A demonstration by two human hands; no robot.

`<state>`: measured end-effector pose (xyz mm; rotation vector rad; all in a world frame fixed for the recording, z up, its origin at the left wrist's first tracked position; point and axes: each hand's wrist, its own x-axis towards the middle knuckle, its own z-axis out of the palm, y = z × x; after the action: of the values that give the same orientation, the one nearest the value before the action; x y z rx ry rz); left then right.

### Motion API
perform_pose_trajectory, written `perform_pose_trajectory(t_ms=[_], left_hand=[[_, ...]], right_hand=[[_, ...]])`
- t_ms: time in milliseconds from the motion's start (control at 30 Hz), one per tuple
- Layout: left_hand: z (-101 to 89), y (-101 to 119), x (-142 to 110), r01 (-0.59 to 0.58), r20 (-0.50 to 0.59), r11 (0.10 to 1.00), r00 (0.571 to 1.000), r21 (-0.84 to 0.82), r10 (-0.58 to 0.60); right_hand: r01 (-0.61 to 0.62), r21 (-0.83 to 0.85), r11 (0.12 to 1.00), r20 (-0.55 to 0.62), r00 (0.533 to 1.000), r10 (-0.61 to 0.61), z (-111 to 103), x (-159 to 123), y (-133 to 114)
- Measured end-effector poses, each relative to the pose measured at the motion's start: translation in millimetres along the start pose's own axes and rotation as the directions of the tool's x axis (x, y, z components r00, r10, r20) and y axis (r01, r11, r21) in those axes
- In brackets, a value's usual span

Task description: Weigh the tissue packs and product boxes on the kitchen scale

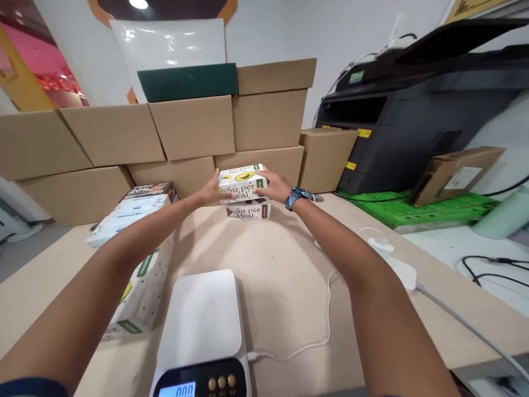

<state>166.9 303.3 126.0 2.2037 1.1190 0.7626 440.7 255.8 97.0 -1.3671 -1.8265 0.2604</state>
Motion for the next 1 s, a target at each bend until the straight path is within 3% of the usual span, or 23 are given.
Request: perform_pose_trajectory(t_ms=[267,567,1000], left_hand=[[18.1,0.5,13.7,0.038,0.053,0.933,0.997,0.358,-0.061],[15.6,22.6,15.6,0.041,0.148,0.782,0.975,0.622,-0.169],[13.9,38.9,15.0,-0.010,0.180,0.593,0.957,0.805,-0.228]], right_hand=[[-0.060,-0.059,0.996,0.038,0.997,0.063,4.2,-6.7,22.7],[-0.119,-0.087,0.989,0.011,0.993,0.120,16.7,-9.7,31.2],[-0.089,-0.124,0.988,0.070,0.993,0.098,8.7,-2.1,43.6]])
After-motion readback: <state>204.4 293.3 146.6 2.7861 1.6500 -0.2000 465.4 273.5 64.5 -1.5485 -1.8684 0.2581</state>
